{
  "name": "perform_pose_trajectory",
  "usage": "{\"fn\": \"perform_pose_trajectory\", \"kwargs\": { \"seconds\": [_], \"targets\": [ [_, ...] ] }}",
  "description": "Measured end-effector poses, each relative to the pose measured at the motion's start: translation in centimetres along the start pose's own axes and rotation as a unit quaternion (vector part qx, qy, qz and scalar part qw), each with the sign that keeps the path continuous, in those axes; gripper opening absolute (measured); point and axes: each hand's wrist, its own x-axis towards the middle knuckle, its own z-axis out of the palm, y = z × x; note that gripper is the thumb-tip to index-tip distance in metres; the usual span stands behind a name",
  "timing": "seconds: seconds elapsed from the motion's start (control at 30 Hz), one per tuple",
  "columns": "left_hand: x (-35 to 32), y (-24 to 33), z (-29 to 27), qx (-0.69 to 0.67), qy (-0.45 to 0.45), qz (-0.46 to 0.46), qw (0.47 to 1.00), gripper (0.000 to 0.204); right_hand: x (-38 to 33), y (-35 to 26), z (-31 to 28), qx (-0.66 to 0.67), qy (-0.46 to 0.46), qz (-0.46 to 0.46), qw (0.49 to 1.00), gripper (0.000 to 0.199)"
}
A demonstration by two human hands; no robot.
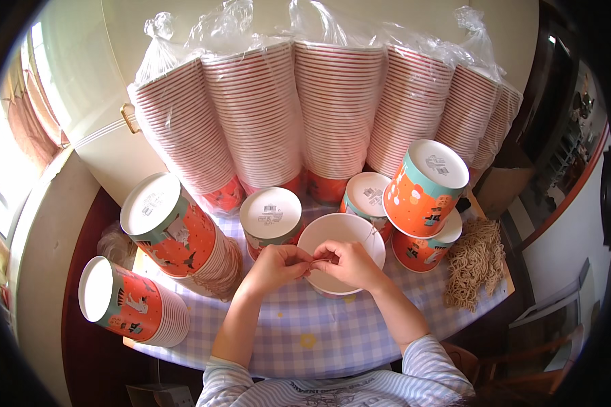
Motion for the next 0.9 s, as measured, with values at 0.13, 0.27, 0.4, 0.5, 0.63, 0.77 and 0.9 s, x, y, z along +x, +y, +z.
{"fn": "perform_pose_trajectory", "kwargs": {
  "seconds": [0.13, 0.27, 0.4, 0.5, 0.63, 0.77, 0.9],
  "targets": [
    [-0.03, -0.03, 0.15, 0.015, 0.018, 0.008, 1.0, 0.009, -0.02, 0.2, 0.04, -0.002, 0.0, 0.006, 1.0, 0.013],
    [0.0, -0.31, 0.02, 0.077, 0.035, 0.024, 0.996, 0.01, -0.01, 0.13, 0.28, 0.005, 0.01, -0.013, 1.0, 0.012],
    [0.09, -0.46, 0.12, 0.085, 0.046, 0.029, 0.995, 0.011, -0.02, 0.2, 0.19, -0.016, 0.018, -0.048, 0.999, 0.01],
    [0.05, -0.49, 0.22, 0.093, 0.058, 0.034, 0.993, 0.011, -0.03, 0.09, 0.16, -0.039, 0.015, -0.046, 0.998, 0.01],
    [-0.16, 0.03, 0.38, 0.136, 0.073, 0.07, 0.986, 0.011, -0.02, 0.14, 0.18, -0.041, 0.017, -0.035, 0.998, 0.01],
    [-0.24, 0.31, 0.41, 0.158, 0.075, 0.081, 0.981, 0.01, -0.04, 0.16, 0.17, -0.044, 0.017, -0.038, 0.998, 0.01],
    [-0.15, -0.05, 0.33, 0.132, 0.068, 0.086, 0.985, 0.01, 0.0, 0.16, 0.2, -0.012, 0.014, -0.036, 0.999, 0.009]
  ]
}}
